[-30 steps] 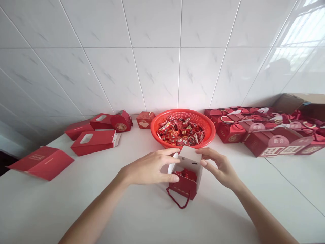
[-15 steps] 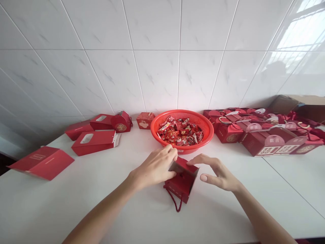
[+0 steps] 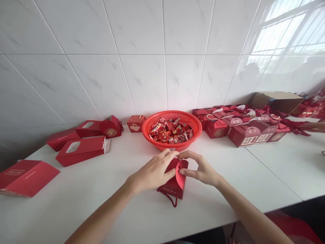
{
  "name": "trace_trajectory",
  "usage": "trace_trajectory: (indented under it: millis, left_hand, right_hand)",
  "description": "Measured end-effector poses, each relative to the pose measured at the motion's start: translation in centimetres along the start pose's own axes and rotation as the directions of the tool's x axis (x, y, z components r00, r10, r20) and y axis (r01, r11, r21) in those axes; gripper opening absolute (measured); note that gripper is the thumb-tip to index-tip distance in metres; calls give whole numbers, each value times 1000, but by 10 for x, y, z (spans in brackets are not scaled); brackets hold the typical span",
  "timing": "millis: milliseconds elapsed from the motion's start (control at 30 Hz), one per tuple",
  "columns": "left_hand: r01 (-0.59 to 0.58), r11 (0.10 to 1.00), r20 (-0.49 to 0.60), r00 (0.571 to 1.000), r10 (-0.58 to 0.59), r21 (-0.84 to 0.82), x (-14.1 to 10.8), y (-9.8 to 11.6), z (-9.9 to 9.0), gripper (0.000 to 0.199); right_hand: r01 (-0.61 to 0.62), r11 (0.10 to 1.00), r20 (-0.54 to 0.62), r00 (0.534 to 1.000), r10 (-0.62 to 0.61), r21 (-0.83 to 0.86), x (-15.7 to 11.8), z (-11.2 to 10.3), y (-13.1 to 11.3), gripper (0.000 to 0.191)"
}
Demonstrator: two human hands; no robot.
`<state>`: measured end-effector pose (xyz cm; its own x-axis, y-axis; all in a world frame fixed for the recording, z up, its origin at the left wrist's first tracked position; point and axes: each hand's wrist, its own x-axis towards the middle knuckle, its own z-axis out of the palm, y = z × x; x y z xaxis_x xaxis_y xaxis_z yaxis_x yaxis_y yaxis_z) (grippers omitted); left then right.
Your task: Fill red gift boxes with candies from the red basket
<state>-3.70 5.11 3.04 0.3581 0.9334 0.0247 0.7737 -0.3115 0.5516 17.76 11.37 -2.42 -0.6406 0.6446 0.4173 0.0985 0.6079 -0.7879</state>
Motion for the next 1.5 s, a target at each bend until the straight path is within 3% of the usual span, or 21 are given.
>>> trace_trajectory:
  millis: [67,200,267,467,700,833,933,1067,1200,1300,1400,1500]
  left_hand:
    - [-20,998,-5,1000,20,-58,1,-3,-3,36]
    - [3,995,68,998,4,-102,3,-9,-12,39]
    - [-7,997,78,997,13,-81,4,-12,-13,42]
    - [87,996,62,994,-87,1,7,-13,-9,37]
    - [236,971,63,970,-234,-28,6,-6,1,40]
    - [215,967,60,976,-209,-135,7,3,14,36]
    - [146,959,127,985,-117,-243,7,7,19,26]
    - [117,926,215,976,-40,-360,6,9,14,29]
    - [123,932,224,974,-47,-340,6,3,7,33]
    - [127,937,267,963,-38,-324,9,-3,7,33]
    - [125,944,306,952,-27,-307,13,-7,9,33]
    - [134,948,329,944,-34,-287,14,-8,8,34]
  right_hand:
    - [34,995,-81,996,-42,-98,-6,7,-1,35]
    - [3,938,-259,961,-99,-347,-23,28,-9,7]
    - [-32,895,-314,942,-122,-444,-31,40,-16,13]
    - [-110,783,-294,951,-97,-612,-43,60,-36,24]
    - [-159,696,-286,956,-70,-700,-47,56,-33,41]
    - [-169,678,-246,969,-18,-715,-49,45,-27,49]
    - [-163,726,-142,986,90,-668,-49,23,-30,55]
    - [-134,800,-29,989,145,-585,-44,-36,-24,62]
    - [-253,771,-155,967,200,-585,-39,-112,9,58]
    - [-383,717,-243,924,296,-582,-32,-157,38,59]
    - [-419,681,-264,908,325,-600,-25,-182,60,53]
    - [-373,649,-261,928,267,-663,-22,-189,70,51]
